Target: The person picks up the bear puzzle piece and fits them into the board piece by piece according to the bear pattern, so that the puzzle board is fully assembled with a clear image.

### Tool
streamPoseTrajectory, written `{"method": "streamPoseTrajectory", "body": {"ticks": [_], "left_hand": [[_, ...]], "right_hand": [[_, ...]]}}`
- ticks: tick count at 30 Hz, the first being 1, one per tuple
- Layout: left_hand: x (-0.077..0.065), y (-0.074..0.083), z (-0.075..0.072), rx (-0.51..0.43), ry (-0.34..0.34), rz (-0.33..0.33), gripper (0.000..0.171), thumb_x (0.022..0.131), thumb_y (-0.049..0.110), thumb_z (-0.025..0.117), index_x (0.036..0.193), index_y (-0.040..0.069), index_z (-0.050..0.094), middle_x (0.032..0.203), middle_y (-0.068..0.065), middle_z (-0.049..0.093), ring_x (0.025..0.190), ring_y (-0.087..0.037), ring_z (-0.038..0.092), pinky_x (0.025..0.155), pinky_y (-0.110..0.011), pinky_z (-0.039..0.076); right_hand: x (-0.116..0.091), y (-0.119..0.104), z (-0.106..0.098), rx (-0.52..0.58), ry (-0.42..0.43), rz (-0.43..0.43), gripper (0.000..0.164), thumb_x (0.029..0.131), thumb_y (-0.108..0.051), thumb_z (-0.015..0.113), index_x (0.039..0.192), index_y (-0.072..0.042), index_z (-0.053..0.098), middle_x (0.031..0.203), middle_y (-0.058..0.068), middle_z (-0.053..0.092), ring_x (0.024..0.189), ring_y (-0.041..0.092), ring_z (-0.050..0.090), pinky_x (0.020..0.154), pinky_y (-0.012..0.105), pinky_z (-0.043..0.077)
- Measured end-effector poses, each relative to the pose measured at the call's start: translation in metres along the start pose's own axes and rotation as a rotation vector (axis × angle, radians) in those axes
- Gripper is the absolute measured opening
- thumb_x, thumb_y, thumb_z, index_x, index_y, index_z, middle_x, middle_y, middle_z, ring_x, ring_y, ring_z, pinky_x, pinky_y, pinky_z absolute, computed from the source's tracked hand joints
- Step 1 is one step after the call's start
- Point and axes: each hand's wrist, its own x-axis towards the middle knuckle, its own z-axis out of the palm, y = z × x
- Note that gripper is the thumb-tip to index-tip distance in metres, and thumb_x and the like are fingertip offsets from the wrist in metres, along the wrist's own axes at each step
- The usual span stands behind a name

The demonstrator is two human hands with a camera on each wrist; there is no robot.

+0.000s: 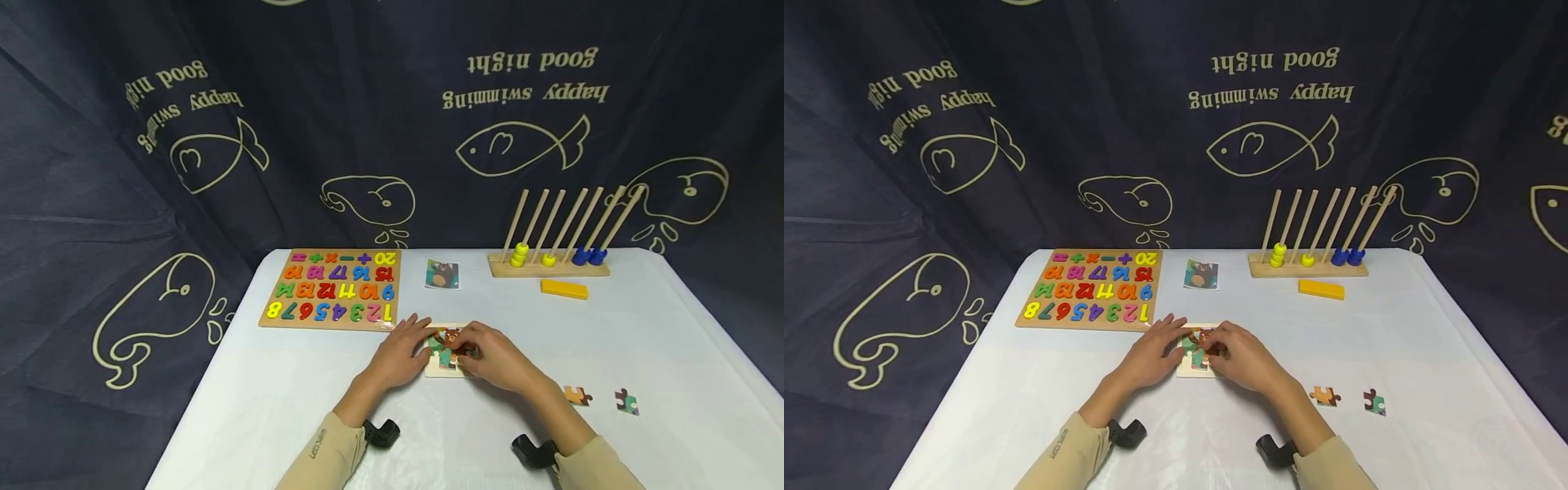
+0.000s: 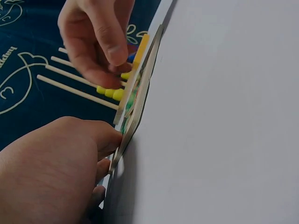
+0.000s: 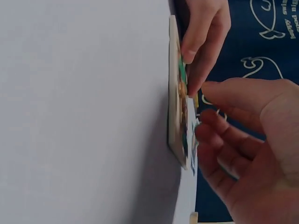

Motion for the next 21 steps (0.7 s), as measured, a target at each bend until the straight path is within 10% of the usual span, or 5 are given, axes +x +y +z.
{"method": "streamPoseTrajectory", "body": {"ticks": [21], "left_hand": [[-0.001,0.0,-0.001,0.02,-0.031,0.007,0.053,0.093,0.038,0.056,0.14,0.016,0.051,0.15,-0.002,0.038,0.143,-0.025,0.021,0.115,-0.041,0.016]], "right_hand": [[0.006,-0.002,0.016,-0.124,0.004,-0.016,0.012,0.085,-0.017,0.071,0.096,-0.02,0.073,0.094,-0.005,0.057,0.083,0.013,0.052,0.074,0.036,0.047]]}}
